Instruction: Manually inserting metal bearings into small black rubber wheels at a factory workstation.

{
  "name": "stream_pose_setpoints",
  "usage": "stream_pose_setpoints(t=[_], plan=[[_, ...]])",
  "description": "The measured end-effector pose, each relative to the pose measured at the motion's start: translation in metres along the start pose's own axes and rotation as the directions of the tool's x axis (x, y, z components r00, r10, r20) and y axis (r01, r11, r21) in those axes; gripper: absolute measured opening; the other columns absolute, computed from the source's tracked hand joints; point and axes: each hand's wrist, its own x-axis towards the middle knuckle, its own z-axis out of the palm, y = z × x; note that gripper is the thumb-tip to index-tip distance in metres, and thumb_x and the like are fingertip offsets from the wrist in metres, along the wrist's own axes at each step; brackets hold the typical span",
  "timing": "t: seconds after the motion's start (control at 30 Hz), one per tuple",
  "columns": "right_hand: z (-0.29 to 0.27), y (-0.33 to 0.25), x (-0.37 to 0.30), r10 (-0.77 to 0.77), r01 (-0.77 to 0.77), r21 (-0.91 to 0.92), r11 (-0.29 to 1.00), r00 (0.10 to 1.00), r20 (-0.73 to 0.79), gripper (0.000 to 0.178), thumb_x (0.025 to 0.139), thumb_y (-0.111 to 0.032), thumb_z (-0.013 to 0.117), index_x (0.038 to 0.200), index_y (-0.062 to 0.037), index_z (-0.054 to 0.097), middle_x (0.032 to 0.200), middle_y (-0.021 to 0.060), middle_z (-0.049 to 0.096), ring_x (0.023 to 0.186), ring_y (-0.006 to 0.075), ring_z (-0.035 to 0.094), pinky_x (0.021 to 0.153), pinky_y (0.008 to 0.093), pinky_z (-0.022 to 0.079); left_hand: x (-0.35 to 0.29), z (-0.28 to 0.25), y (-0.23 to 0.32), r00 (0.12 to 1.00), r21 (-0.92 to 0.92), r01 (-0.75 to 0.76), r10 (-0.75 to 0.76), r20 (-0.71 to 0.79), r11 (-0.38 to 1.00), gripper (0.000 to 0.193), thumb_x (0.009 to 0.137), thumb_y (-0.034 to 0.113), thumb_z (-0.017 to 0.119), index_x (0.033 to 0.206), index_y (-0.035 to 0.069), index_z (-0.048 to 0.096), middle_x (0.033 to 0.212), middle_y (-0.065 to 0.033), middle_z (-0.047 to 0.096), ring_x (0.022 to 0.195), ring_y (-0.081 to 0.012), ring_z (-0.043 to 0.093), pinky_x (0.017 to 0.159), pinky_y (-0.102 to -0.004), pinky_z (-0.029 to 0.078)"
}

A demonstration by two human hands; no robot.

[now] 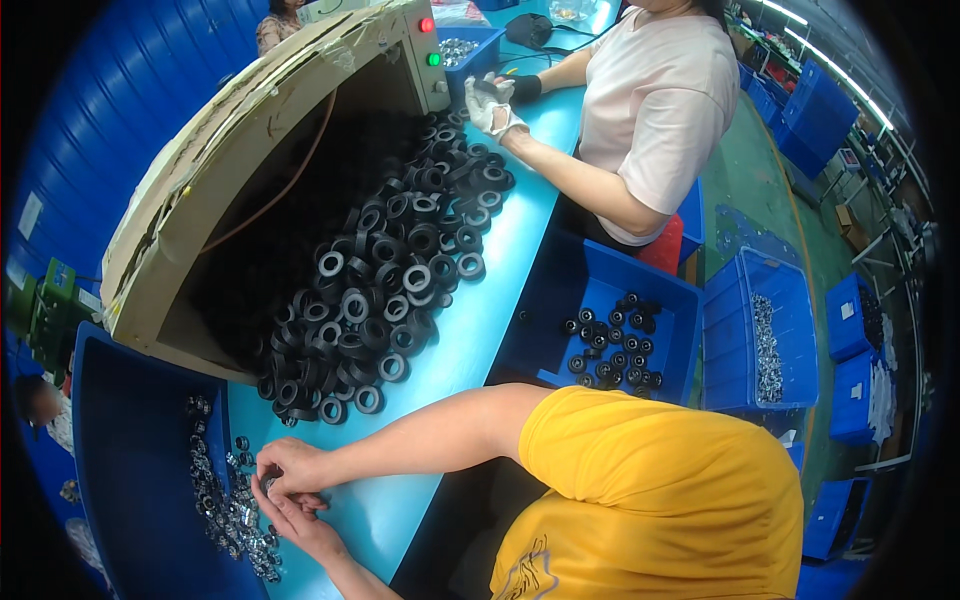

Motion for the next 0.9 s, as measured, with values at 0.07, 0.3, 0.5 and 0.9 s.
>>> stream_pose_setpoints(t=[0.07, 0.3, 0.5, 0.9], plan=[[-0.001, 0.0, -0.001, 0.027, -0.027, 0.03, 0.999, 1.0, -0.007, 0.032, 0.074, -0.017, 0.082, 0.099, -0.0011, 0.071, 0.097, 0.0135, 0.07, 0.091, 0.0297, 0.07, 0.078, 0.0415, 0.055, -0.004, 0.002, 0.007, 1.0, 0.044, 0.016, -0.016, 0.011, 0.999, 0.057, 0.116, 0.039, 0.041, 0.161, 0.004, 0.037, 0.088, -0.0031, 0.056, 0.064, -0.0062, 0.043, 0.054, -0.0219, 0.034], [0.0, -0.004, -0.004, 0.021, -0.018, 0.042, 0.999, 0.997, -0.07, 0.033, 0.075, -0.019, 0.083, 0.1, 0.0003, 0.072, 0.092, 0.0125, 0.072, 0.088, 0.0283, 0.071, 0.075, 0.0414, 0.055, -0.009, 0.006, 0.016, 0.999, 0.246, 0.002, -0.012, 0.038, 0.969, 0.06, 0.116, 0.041, 0.043, 0.161, 0.002, 0.036, 0.085, -0.0042, 0.057, 0.06, -0.0049, 0.044, 0.052, -0.0215, 0.033], [-0.02, -0.039, -0.012, 0.212, -0.251, 0.275, 0.928, 0.963, 0.166, 0.037, 0.078, -0.023, 0.086, 0.1, 0.0018, 0.069, 0.08, 0.0096, 0.073, 0.082, 0.0222, 0.073, 0.07, 0.0376, 0.056, -0.003, 0.007, 0.013, 0.995, -0.073, 0.086, -0.09, -0.054, 0.994, 0.064, 0.115, 0.048, 0.041, 0.161, 0.005, 0.035, 0.095, -0.0067, 0.061, 0.066, -0.0092, 0.05, 0.054, -0.0223, 0.039], [-0.007, -0.008, 0.002, -0.011, 0.012, -0.003, 1.0, 0.987, 0.159, 0.032, 0.08, -0.026, 0.084, 0.097, -0.0015, 0.07, 0.1, 0.0141, 0.067, 0.091, 0.0302, 0.07, 0.078, 0.0415, 0.055, 0.006, -0.009, 0.005, 0.987, -0.135, 0.157, -0.153, 0.041, 0.978, 0.071, 0.114, 0.053, 0.039, 0.161, 0.0, 0.037, 0.132, -0.015, 0.06, 0.089, -0.0148, 0.062, 0.062, -0.0242, 0.045]])
